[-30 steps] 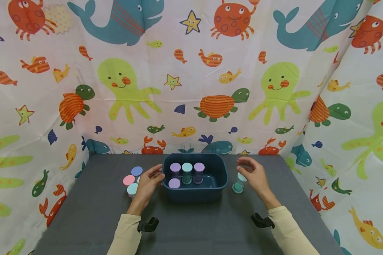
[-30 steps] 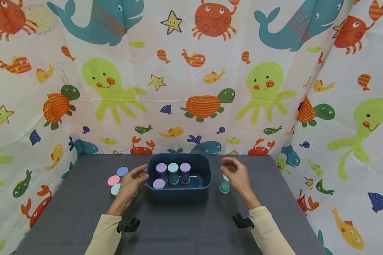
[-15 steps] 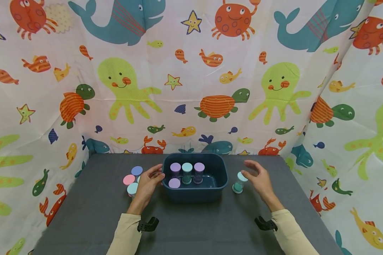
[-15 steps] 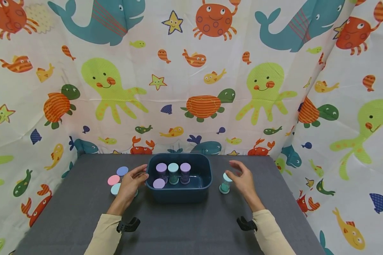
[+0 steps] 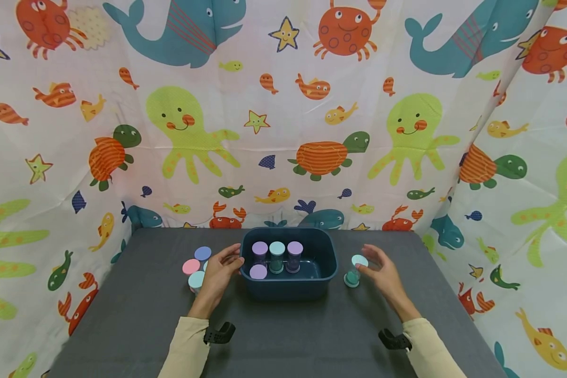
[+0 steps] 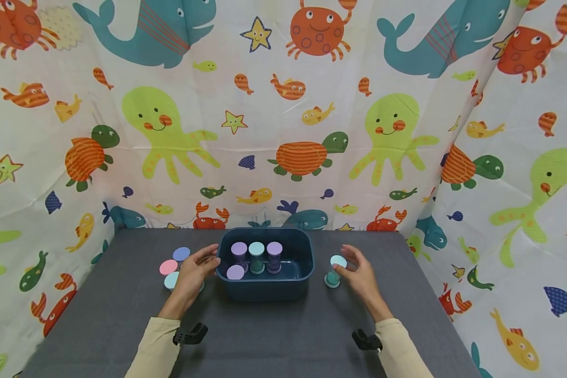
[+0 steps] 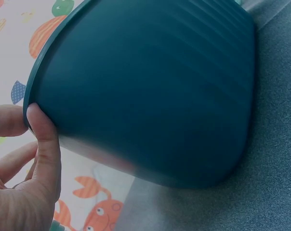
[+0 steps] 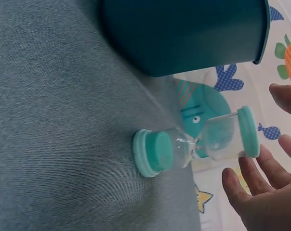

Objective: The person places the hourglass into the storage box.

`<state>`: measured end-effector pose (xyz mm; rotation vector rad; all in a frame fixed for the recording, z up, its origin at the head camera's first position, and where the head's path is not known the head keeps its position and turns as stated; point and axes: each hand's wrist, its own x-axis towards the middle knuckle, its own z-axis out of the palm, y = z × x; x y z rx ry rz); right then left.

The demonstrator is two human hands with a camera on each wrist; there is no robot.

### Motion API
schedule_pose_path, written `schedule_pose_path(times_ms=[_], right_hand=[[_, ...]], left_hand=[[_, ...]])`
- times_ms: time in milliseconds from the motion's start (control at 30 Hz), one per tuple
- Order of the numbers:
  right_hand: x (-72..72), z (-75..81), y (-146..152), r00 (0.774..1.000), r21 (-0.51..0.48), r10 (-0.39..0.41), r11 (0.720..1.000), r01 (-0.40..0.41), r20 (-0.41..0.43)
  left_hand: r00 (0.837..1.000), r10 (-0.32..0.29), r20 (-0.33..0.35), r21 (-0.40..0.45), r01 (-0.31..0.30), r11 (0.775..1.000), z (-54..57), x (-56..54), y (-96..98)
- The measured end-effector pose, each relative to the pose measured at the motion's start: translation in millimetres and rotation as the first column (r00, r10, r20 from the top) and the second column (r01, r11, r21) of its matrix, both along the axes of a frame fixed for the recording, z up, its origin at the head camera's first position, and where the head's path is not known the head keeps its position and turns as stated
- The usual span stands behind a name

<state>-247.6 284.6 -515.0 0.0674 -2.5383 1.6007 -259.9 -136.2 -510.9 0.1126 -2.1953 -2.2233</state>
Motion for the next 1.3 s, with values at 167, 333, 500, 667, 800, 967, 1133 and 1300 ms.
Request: schedule_pose_path(times_ms=[167,333,500,667,800,967,1133,1300], right_hand=[[0.1,-9.2,2.9,1.0,0.004,0.002,1.0,-0.002,-0.004],[0.8,-14.0,3.3,1.0,0.028,-0.013,1.0,0.013,0.022],[2.4,-16.9,2.1,0.999,0.011,-0.013,1.0,0.013,0.052],[3.8,-19.2,0.4,0.998,0.017,-0.019,1.0,0.018,0.062],[3.3,-21.3,-0.7,0.998,0.024,-0.027,0.999,0.026,0.063],[0.1,-25.0,-0.4,0.998,0.015,-0.035,0.999,0.035,0.058],[-4.5,-26.5,0.5,0.998,0.003,-0.061,0.998,0.061,0.033],[-4.6,-24.3,0.4,0.995,-0.003,-0.076,0.997,0.077,0.064]], left_hand=[[1.0,0.002,0.017,-0.01,-0.002,1.0,0.5,0.8,-0.7],[1.0,0.002,0.015,-0.012,-0.001,1.0,0.5,1.4,-1.3],[1.0,-0.001,0.01,-0.005,0.001,1.0,0.1,2.1,-2.1],[1.0,-0.003,0.018,-0.005,0.003,1.0,-0.6,3.0,-2.4],[1.0,-0.003,0.013,-0.004,0.003,1.0,-0.7,3.1,-2.8],[1.0,-0.002,0.021,-0.001,0.002,1.0,-0.5,1.9,-3.1],[1.0,-0.014,0.008,-0.008,0.015,1.0,1.3,-0.8,-1.0],[1.0,-0.011,0.015,0.002,0.011,1.0,2.3,-2.3,0.8]])
